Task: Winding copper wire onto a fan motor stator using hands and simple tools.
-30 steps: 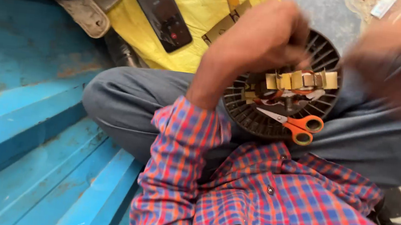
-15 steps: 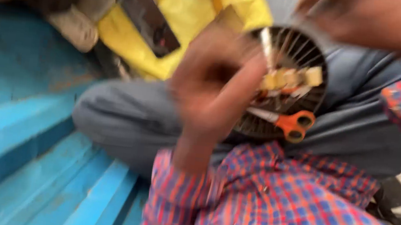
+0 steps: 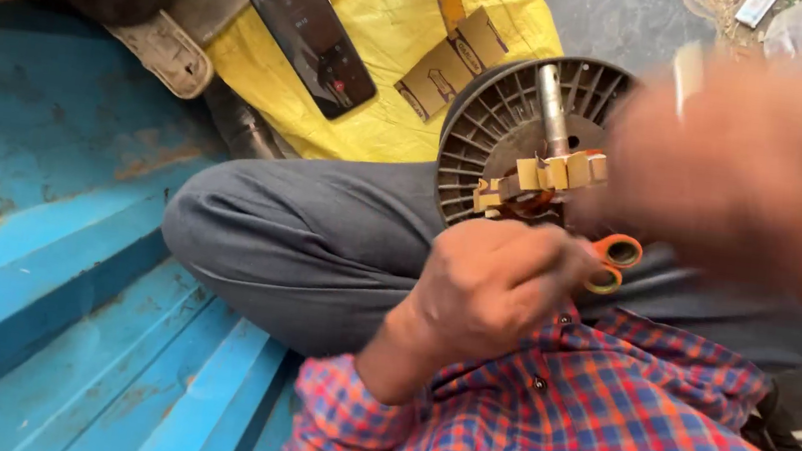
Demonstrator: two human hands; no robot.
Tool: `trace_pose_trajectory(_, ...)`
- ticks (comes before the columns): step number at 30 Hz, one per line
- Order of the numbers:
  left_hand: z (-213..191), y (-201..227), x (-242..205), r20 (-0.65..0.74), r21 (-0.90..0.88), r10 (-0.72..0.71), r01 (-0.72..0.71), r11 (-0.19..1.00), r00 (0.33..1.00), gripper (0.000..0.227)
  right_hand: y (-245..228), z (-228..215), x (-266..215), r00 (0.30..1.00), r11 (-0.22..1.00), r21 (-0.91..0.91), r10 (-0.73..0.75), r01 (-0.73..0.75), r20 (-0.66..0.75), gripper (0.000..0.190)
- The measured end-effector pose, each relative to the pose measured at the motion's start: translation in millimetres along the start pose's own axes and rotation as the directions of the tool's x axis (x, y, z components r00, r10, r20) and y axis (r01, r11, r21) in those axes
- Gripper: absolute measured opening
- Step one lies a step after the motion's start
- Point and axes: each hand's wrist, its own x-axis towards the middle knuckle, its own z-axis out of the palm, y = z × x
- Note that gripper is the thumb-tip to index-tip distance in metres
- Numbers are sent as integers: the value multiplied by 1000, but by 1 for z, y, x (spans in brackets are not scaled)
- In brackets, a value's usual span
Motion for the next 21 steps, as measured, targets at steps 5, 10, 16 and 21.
trace_pose_trajectory(5, -13, 1, 2, -327, -36, -204, 203, 978, 923, 16, 80, 60, 0, 955, 886, 365, 293, -287, 41, 13)
trace_pose_trajectory(10, -74, -22, 9, -429, -367, -419, 269, 890, 800, 9, 77, 64, -18, 878, 822, 336, 477, -460, 34, 14)
trace_pose_trajectory(16, -65, -125, 16, -322, 83, -386, 432, 898, 864, 11, 93, 122, -38, 783, 578, 715, 618, -394, -69, 7)
trace_pose_trajectory(21, -17, -169, -6, 124, 605, -635, 450, 657, 762, 27, 106, 144, -39, 749, 321, 902, 662, -288, 3, 11)
